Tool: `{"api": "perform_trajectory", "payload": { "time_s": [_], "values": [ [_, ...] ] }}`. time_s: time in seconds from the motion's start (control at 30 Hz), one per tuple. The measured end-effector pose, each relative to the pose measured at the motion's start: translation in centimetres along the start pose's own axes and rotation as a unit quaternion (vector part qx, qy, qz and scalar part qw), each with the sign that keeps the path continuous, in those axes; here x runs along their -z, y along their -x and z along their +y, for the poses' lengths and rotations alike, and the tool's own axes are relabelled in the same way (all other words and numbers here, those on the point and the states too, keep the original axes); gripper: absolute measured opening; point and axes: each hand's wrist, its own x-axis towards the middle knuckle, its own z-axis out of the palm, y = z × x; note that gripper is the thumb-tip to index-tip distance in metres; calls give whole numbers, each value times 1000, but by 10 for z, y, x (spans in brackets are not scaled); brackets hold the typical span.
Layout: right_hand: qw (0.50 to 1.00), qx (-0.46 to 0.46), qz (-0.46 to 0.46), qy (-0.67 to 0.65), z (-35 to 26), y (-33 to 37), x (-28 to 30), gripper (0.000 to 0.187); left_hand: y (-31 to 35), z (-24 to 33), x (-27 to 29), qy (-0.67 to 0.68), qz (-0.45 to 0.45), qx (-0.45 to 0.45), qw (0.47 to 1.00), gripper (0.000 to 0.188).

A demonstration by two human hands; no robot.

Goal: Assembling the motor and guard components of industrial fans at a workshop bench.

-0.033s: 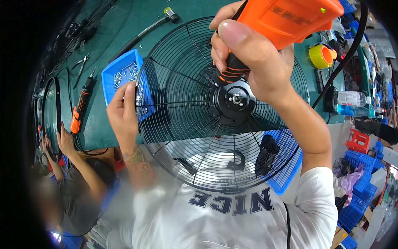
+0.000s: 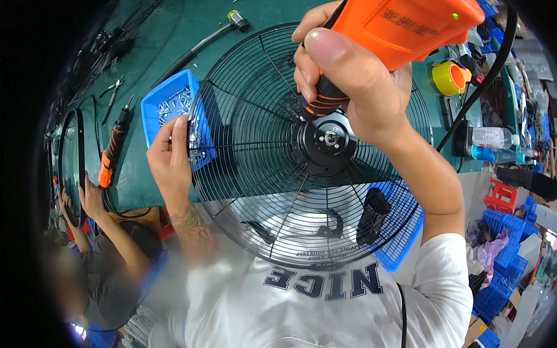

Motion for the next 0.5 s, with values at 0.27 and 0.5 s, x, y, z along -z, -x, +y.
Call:
{"api": "perform_trajectory", "payload": {
  "time_s": [0.27,0.5],
  "values": [
    [993,-6,-39,-108,10,-7,15,51,-12,4,-4,-53,-26,13,998,24],
    [994,-11,-41,-100,7,-10,18,49,-15,-2,-6,-15,-26,33,999,24]
  ]
}}
